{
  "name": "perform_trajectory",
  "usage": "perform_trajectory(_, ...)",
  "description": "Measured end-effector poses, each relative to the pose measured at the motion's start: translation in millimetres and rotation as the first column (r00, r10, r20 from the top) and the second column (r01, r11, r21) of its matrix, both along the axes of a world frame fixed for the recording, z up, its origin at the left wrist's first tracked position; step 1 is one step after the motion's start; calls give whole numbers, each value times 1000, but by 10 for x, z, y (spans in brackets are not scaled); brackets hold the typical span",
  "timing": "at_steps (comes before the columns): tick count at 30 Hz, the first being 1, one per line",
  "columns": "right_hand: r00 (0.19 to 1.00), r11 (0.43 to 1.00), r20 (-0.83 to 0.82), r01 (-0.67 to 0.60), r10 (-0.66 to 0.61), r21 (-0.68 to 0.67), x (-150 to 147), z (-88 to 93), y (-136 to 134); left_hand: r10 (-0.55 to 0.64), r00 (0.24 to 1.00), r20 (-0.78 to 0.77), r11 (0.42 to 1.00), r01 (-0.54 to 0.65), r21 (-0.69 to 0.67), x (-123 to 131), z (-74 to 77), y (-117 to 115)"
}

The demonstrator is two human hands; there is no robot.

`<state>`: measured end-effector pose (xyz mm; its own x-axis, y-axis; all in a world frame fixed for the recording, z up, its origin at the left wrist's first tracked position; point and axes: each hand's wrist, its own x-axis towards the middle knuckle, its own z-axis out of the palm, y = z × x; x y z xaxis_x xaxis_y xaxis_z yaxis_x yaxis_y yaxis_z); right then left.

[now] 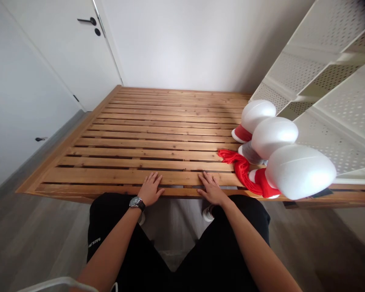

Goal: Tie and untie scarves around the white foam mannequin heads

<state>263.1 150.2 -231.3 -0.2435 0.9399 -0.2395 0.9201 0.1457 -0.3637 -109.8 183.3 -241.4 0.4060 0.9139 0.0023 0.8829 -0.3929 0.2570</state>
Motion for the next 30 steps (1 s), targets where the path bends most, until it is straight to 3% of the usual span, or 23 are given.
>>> perform_trajectory(30,1000,1000,-19,-3,2,-14,26,-62,5,9,1000,-15,1000,-9,-1,-2,-2,-3)
